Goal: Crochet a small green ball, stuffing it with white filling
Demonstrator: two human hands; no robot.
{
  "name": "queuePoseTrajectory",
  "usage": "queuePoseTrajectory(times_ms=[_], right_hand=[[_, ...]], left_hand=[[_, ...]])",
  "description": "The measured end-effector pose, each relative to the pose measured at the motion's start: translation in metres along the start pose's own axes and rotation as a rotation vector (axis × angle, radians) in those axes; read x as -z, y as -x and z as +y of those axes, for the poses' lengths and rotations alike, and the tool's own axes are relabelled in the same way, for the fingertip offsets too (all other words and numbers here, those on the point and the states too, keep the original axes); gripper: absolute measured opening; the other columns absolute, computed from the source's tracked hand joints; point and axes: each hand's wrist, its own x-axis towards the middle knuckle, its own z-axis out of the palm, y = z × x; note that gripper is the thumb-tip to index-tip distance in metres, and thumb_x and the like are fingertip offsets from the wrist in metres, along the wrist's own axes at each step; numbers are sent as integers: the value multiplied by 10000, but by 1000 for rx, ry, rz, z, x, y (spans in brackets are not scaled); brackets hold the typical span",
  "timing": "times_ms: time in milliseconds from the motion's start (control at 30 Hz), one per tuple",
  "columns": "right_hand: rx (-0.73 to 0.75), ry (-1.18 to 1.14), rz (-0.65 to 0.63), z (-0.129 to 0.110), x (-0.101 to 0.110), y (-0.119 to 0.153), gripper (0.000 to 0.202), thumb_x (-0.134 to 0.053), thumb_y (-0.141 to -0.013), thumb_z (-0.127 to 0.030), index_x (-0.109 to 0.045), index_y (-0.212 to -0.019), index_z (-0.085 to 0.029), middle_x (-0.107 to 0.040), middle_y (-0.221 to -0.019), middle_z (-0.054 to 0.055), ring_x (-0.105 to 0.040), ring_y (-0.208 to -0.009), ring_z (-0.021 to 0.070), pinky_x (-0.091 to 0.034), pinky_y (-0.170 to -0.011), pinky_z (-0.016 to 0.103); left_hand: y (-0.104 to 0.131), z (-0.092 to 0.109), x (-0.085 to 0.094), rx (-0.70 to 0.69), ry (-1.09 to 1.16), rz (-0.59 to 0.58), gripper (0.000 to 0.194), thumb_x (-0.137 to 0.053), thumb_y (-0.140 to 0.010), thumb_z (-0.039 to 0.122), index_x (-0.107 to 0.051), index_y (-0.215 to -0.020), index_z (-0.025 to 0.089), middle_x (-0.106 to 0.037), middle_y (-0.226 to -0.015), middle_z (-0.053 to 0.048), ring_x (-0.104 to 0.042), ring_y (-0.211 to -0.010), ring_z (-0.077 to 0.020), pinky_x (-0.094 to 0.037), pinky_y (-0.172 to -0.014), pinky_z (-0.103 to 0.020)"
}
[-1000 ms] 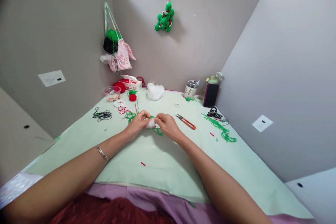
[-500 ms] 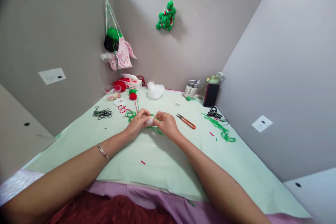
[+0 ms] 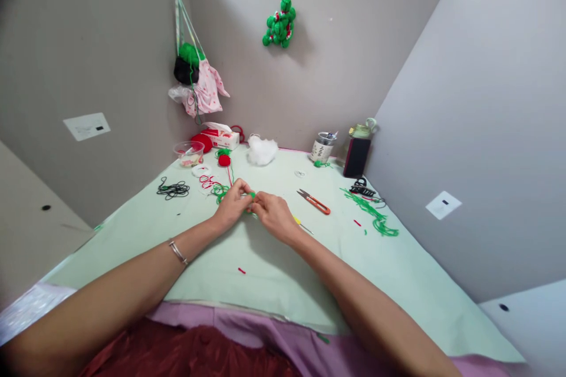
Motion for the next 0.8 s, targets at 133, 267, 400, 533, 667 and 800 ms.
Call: queuePoseTrajectory(times_ms=[133,267,400,533,667,800], right_hand=[[33,-15,53,-2,7,-3,189,-603,-892,-314,-671,-745,-215,-587,-651,-12,-477,-627,160,-361,-648,287],[106,-62,155,-3,20,-7,198,-708,-838,-351,-673,-691,-224,-712,-1074,92,-574,-1057,256,-420,-920,368],[114,-191,157,-1,24,-8,288,-662,-861,-393,-577,-649,-217,-726,-1162,109,-610,-1102,259,-470,-905,389],[61,-293,115,4,22,-12,253,-544,-892,-417,-510,-740,-218,-724,-927,102,-630,-724,181,-494,-652,328],[40,-254,116,10,20,-14,227,-610,-831,-379,-571,-978,-211,-703,-1039,71,-516,-599,115,-442,-574,282],[38,-119,57,14,15,-12,127,-647,-799,-328,-621,-830,-208,-630,-731,-16,-506,-643,137,-395,-620,267]], left_hand=[[0,3,2,32,-26,8,288,-664,-997,327,-652,-1225,151,-703,-1120,-75,-701,-880,-183,-624,-747,-352],[-1,2,2,63,-36,-15,310,-662,-997,342,-651,-1243,154,-702,-1165,-87,-706,-940,-205,-624,-805,-392],[-1,1,0,71,-35,-32,300,-664,-996,342,-658,-1229,154,-703,-1165,-87,-705,-946,-206,-623,-809,-393],[1,2,0,80,-15,-28,289,-663,-997,339,-658,-1216,151,-706,-1128,-78,-703,-900,-191,-623,-768,-367],[2,2,-1,93,21,-13,304,-660,-999,342,-652,-1235,153,-703,-1146,-83,-705,-915,-196,-625,-779,-375],[1,0,-1,120,42,-4,322,-661,-997,345,-646,-1258,156,-698,-1183,-91,-706,-955,-210,-625,-812,-398]])
